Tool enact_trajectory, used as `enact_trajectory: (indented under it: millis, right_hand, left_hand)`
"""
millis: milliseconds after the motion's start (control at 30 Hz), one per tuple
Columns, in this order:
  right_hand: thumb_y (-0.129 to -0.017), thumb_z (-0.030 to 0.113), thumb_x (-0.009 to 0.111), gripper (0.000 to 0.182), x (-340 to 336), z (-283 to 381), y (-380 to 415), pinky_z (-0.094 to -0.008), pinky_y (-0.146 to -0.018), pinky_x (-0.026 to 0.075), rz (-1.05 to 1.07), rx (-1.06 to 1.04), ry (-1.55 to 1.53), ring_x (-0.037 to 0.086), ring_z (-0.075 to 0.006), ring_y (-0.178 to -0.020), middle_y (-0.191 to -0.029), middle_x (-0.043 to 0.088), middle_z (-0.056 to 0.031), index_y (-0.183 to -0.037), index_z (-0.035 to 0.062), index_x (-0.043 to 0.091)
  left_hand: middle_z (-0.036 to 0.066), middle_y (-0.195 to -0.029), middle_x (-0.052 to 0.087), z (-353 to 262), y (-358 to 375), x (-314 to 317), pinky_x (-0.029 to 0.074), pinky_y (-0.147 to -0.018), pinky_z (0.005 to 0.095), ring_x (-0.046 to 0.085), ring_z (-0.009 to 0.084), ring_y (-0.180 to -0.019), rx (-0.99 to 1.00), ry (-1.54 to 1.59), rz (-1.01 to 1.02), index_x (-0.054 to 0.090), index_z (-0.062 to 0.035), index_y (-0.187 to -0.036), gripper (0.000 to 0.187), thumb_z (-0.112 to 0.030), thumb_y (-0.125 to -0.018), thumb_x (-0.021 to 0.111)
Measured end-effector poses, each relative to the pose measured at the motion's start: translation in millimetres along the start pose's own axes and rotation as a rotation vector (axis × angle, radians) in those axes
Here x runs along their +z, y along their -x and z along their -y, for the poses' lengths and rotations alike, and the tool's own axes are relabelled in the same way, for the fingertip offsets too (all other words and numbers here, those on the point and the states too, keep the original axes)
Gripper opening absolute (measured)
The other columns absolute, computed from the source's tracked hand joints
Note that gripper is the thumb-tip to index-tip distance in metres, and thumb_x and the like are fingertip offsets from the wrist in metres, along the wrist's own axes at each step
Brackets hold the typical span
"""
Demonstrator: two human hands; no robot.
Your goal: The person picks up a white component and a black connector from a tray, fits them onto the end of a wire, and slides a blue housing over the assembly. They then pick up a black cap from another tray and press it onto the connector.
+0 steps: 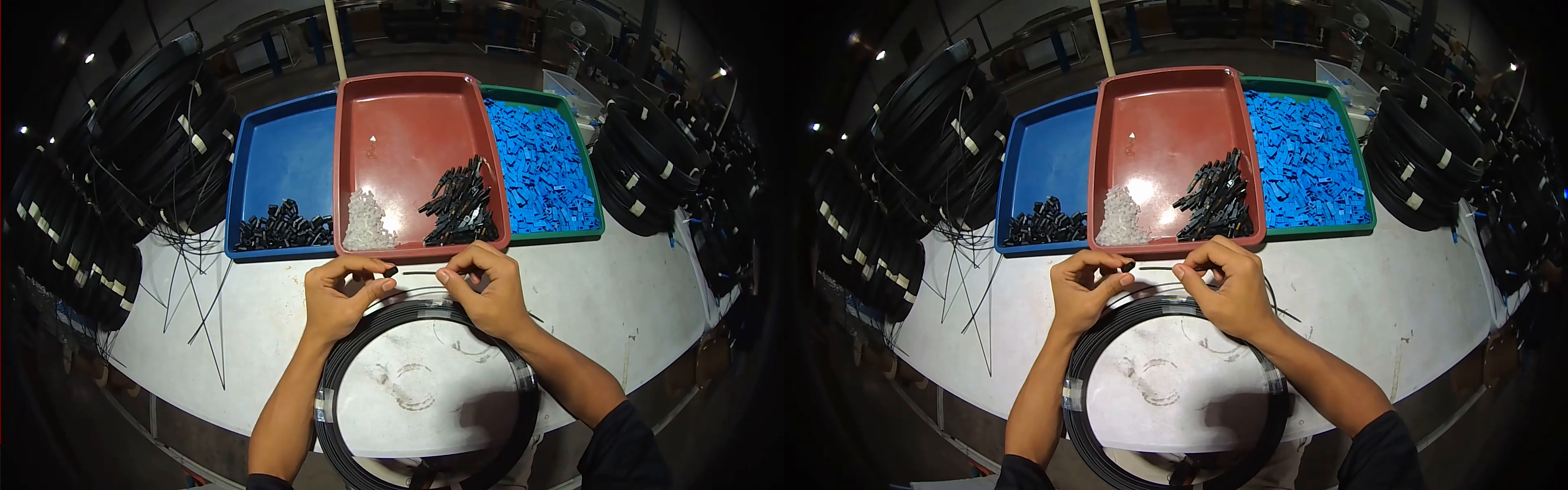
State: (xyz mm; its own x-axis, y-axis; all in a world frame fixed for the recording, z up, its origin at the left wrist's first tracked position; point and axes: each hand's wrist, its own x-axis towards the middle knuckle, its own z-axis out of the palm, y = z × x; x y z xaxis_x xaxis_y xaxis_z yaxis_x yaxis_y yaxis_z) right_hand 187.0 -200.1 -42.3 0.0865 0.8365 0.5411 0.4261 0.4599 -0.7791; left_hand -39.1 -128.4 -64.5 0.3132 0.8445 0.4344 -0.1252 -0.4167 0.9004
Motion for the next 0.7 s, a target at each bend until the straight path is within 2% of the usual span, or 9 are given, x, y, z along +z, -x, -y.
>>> enact_trajectory:
  millis: [133,233,400,700]
  right_hand:
    - [-0.086,0.008,0.077,0.01,0.4,-0.6,0.4,-0.0273,-0.054,0.034,-0.022,-0.027,0.02,0.045,-0.0095,-0.06,-0.074,0.062,-0.0025,-0.083,0.0022,0.071]
    - [-0.086,0.009,0.077,0.01,0.9,0.4,-0.2,-0.0274,-0.054,0.035,-0.015,-0.025,0.018,0.046,-0.0098,-0.06,-0.074,0.062,-0.0027,-0.082,0.0022,0.071]
    - [-0.086,0.009,0.078,0.01,-0.6,2.4,-0.2,-0.0275,-0.054,0.036,-0.045,-0.035,0.041,0.048,-0.0108,-0.061,-0.074,0.063,-0.0032,-0.083,0.0021,0.071]
    - [-0.085,0.009,0.077,0.009,0.8,1.9,0.5,-0.0283,-0.053,0.036,-0.025,-0.046,0.037,0.048,-0.0118,-0.06,-0.074,0.063,-0.0037,-0.083,0.0022,0.071]
  left_hand:
    - [0.011,-0.094,0.077,-4.6,0.0,2.5,0.056,-0.077,0.0259,0.07,0.0118,-0.084,-0.014,0.04,-0.033,0.075,0.0001,-0.095,0.019,-0.002,-0.079,0.087]
    - [0.013,-0.096,0.075,-4.7,1.9,-0.5,0.058,-0.083,0.0281,0.071,0.0162,-0.09,-0.038,-0.003,0.036,0.073,0.0028,-0.095,0.02,0.006,-0.079,0.084]
    - [0.011,-0.094,0.075,-5.2,2.0,-1.3,0.057,-0.075,0.0251,0.069,0.0126,-0.085,-0.127,-0.035,0.023,0.075,0.0037,-0.099,0.021,0.005,-0.08,0.083]
    - [0.013,-0.096,0.076,1.4,1.4,-2.6,0.059,-0.08,0.0276,0.072,0.0156,-0.089,-0.06,0.04,0.037,0.074,0.0035,-0.098,0.02,0.007,-0.081,0.082]
